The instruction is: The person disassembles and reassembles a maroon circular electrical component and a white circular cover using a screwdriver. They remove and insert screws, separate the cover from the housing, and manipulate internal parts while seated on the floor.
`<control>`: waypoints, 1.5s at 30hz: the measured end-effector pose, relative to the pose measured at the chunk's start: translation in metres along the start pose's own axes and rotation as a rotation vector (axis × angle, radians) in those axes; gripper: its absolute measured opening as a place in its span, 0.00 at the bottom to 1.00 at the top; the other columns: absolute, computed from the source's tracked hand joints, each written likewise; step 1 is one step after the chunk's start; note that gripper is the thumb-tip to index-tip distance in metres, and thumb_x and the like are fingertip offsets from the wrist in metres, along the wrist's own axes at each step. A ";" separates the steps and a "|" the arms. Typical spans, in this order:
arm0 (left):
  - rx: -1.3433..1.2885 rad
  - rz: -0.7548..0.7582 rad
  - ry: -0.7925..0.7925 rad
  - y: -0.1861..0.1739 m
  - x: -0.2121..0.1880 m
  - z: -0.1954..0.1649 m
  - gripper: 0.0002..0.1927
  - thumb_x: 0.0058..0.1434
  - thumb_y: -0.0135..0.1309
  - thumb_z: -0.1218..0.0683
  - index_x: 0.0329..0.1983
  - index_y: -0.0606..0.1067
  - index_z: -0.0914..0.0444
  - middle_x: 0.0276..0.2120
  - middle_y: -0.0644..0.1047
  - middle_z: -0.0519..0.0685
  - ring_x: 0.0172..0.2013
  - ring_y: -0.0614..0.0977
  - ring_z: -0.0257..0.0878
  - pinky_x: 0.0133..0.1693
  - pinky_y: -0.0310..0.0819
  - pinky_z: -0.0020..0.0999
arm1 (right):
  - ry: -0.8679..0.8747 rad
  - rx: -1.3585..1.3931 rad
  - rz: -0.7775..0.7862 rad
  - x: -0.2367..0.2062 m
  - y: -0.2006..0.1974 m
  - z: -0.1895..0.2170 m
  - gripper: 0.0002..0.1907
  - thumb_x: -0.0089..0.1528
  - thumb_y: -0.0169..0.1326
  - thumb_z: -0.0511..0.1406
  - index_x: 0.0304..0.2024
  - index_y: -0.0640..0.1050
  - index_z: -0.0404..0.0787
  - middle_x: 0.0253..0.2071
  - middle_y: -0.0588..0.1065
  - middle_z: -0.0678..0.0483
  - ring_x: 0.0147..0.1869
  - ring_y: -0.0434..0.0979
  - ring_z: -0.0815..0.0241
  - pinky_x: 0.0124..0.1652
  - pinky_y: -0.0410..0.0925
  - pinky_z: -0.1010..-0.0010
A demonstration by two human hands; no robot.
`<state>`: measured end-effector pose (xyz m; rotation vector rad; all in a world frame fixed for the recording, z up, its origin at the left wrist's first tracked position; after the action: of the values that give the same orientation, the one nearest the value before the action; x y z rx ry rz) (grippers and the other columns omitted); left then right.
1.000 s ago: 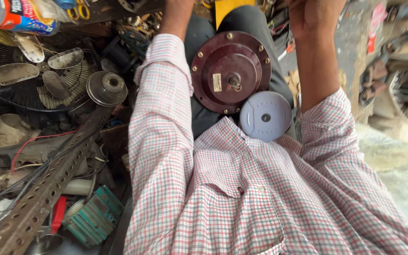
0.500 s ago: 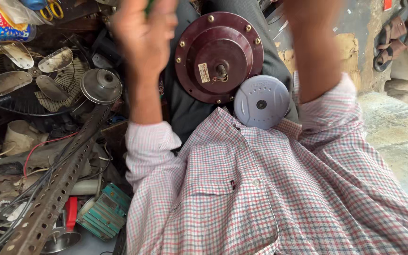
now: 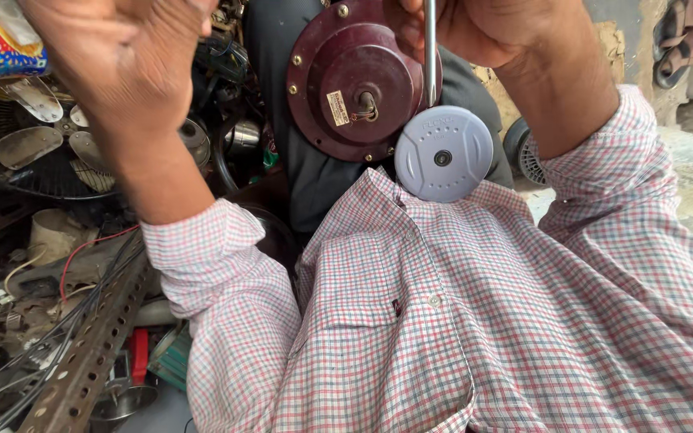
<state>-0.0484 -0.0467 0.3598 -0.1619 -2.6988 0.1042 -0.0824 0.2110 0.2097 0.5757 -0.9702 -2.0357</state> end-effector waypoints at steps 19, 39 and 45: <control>0.003 0.079 -0.124 0.009 -0.001 0.011 0.09 0.76 0.66 0.57 0.43 0.80 0.67 0.32 0.81 0.47 0.27 0.80 0.31 0.32 0.74 0.23 | -0.185 -1.207 0.118 -0.006 0.132 0.063 0.22 0.74 0.38 0.44 0.45 0.76 0.34 0.18 0.65 0.59 0.19 0.65 0.72 0.20 0.58 0.79; 0.169 0.116 -0.004 0.046 -0.001 -0.020 0.11 0.77 0.65 0.61 0.59 0.79 0.65 0.50 0.81 0.50 0.44 0.86 0.40 0.49 0.84 0.30 | -0.130 -1.395 0.121 -0.039 0.099 0.063 0.19 0.76 0.44 0.42 0.44 0.80 0.34 0.26 0.73 0.51 0.26 0.76 0.62 0.25 0.70 0.75; 0.494 0.238 0.166 0.067 -0.007 -0.030 0.12 0.71 0.69 0.58 0.54 0.81 0.64 0.47 0.81 0.51 0.44 0.82 0.44 0.46 0.79 0.38 | -0.423 -1.608 0.069 -0.058 0.084 0.049 0.12 0.80 0.48 0.36 0.49 0.78 0.34 0.37 0.77 0.49 0.38 0.81 0.61 0.40 0.75 0.75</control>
<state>-0.0225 0.0204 0.3776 -0.3215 -2.3939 0.7816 -0.0423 0.2463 0.3095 -0.7464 0.5994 -2.1555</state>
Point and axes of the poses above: each hand's wrist, its own x-axis towards the middle knuckle, its own y-axis out of the palm, z = x × y, the point moved 10 cm from there along x, towards the middle knuckle
